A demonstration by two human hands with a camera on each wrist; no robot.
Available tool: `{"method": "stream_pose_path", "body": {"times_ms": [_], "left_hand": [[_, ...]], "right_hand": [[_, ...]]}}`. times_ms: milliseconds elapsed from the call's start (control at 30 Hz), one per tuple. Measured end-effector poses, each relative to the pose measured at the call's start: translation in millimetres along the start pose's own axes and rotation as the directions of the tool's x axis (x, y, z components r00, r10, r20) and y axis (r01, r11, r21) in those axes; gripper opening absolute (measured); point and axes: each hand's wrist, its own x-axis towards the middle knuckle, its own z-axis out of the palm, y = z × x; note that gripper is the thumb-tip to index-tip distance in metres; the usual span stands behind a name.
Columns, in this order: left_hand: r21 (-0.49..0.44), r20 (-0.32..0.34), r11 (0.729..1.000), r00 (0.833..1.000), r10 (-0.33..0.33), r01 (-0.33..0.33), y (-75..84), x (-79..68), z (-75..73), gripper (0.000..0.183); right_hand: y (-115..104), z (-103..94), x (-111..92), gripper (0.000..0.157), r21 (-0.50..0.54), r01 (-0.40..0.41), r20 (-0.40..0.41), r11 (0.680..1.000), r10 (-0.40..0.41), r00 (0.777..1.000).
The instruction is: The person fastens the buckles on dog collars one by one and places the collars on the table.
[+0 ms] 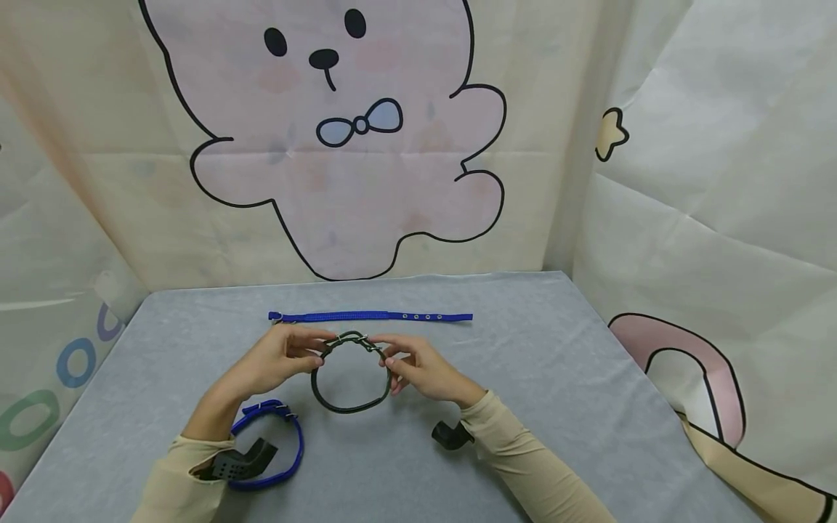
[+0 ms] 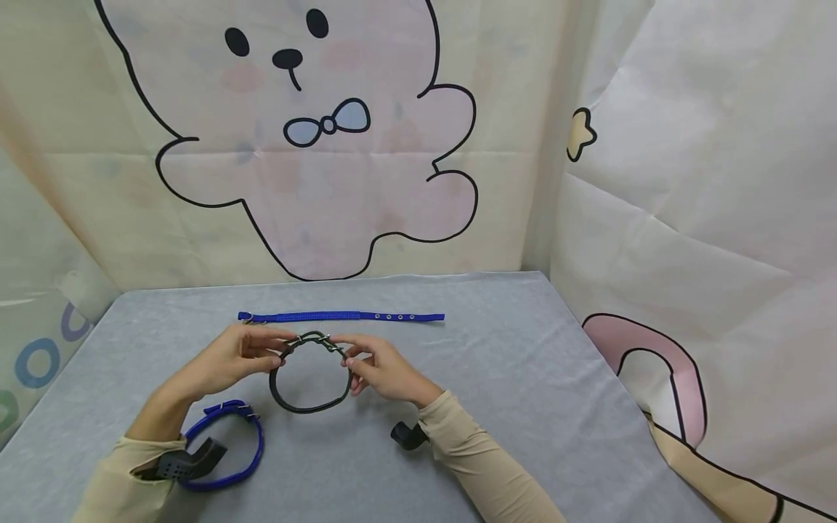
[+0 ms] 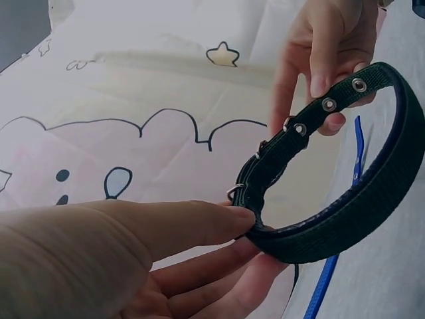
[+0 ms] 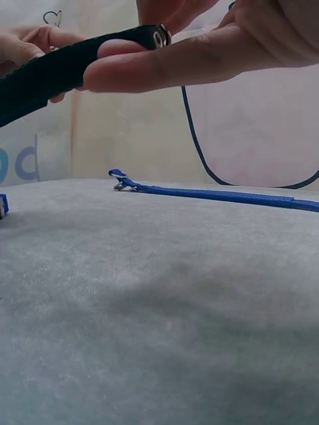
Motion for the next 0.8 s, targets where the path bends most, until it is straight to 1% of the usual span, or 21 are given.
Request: {"method": "stream_pose_path", "body": {"times_ms": [133,233,333,467,600,800], "left_hand": [[-0.029,0.037,0.999,0.999,-0.026,0.027,-4.0,1.4,-1.1,0.041],[-0.036,0.054,0.998,0.998,-0.045,0.047,-5.5,1.9,-1.6,0.04],[-0.041,0.074,0.996,0.995,-0.07,0.073,-7.8,2.2,-1.4,0.038],[-0.053,0.112,0.992,0.988,-0.105,0.111,-13.9,3.8,-1.0,0.034],[-0.071,0.171,0.988,0.978,-0.122,0.136,-20.3,5.2,-0.4,0.031],[-0.081,0.287,0.984,0.949,-0.129,0.159,-28.3,5.0,0.3,0.03]], "right_hand": [[-0.2,1.0,-0.3,0.044,-0.002,-0.034,0.018,0.999,0.034,0.999],[-0.2,2.2,-0.1,0.045,-0.024,-0.053,0.029,0.998,0.054,0.998],[1.0,3.0,0.3,0.044,-0.071,-0.056,0.045,0.996,0.059,0.997],[4.3,3.7,1.5,0.042,-0.119,-0.042,0.086,0.992,0.053,0.995],[8.2,5.5,2.3,0.041,-0.124,-0.06,0.128,0.99,0.076,0.989],[13.7,10.6,3.0,0.041,-0.138,-0.137,0.182,0.981,0.161,0.97]]}}
